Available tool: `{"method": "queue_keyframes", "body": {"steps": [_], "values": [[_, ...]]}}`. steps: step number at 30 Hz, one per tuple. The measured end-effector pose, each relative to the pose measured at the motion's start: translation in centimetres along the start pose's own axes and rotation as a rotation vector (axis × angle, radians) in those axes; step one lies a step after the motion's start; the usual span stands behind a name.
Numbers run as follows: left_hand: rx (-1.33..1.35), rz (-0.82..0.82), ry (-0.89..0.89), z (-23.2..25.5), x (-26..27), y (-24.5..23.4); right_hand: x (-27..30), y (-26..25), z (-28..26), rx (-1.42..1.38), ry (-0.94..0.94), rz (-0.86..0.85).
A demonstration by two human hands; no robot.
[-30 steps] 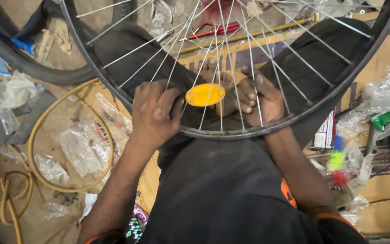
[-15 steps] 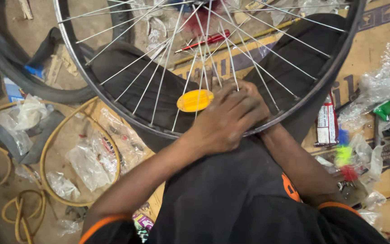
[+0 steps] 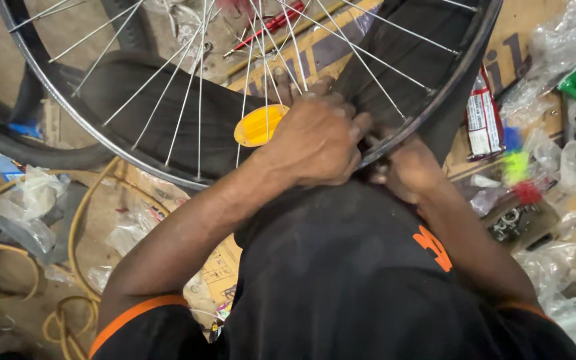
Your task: The person sits on the floor and uses their bare feet to hold a bicycle wheel steady while manually adjusting the spokes and rim. They then pick up a bicycle frame and wipe the seat stay area with a cloth.
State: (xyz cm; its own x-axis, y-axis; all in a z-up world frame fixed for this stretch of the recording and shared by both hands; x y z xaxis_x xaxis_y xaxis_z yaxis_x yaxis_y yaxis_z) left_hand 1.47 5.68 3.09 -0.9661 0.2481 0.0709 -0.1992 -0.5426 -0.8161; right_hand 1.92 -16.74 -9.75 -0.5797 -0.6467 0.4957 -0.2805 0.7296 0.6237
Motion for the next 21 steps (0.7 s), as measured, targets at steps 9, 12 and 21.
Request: {"method": "queue_keyframes", "body": {"steps": [9, 12, 21], "values": [[-0.150, -0.237, -0.018, 0.5, -1.9, -0.7, 5.4, -1.0, -13.9, 0.863, -0.632, 0.383], [-0.231, -0.506, -0.128, 0.3, -2.7, 0.1, 5.8, -1.0, -14.2, 0.398, -0.693, 0.460], [-0.482, -0.855, -0.123, 0.1, -3.3, 2.5, 1.0, 4.3, -13.4, -0.267, -0.702, 0.060]]}}
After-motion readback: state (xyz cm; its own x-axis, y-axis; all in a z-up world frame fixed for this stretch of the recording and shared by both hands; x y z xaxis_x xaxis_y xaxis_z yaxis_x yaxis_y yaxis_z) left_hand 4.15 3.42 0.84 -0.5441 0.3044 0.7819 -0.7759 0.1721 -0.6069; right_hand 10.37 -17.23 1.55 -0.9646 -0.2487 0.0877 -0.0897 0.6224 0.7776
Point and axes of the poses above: each hand's wrist, its own x-axis away from the middle knuckle, its own y-axis out of the palm, z = x × y, the point moved 3 cm from there along -x, towards the middle knuckle, and after that the axes turned 10 degrees about -y, right-handed, at the moved point
